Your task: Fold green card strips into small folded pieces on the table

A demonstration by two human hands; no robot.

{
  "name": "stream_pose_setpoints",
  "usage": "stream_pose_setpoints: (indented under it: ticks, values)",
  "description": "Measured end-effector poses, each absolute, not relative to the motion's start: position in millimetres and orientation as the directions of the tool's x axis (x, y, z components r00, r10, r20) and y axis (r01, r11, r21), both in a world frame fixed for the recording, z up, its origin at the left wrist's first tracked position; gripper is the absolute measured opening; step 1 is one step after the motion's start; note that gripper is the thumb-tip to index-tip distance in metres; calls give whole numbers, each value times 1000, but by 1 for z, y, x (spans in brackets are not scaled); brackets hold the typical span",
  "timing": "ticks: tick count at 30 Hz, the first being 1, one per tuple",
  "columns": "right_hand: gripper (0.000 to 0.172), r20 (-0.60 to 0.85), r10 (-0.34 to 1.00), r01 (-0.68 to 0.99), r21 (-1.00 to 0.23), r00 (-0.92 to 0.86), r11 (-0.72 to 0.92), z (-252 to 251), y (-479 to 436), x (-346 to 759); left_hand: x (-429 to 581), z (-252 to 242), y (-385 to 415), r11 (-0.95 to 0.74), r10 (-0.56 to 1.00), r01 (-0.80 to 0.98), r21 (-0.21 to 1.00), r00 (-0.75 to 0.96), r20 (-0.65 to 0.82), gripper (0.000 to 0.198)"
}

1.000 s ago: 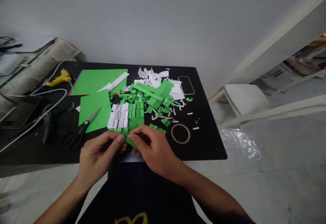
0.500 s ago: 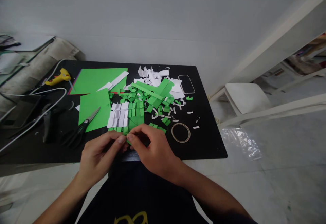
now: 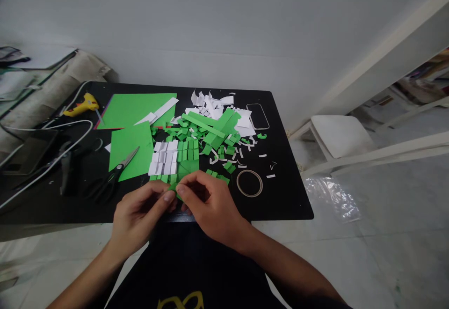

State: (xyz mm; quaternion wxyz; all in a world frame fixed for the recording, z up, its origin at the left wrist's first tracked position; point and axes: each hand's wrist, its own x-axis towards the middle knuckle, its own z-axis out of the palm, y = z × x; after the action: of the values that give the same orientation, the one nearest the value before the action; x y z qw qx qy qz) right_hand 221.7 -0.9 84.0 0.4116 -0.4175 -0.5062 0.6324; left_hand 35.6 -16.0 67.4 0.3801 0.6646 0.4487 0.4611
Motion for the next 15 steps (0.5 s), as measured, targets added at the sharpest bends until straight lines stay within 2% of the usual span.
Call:
stream_pose_setpoints:
  ticks: [15]
  values:
    - [20,-38,956,51,-998,-290,-24,82,-5,222,38,63,-16,-412,910,341,845,207,360,20]
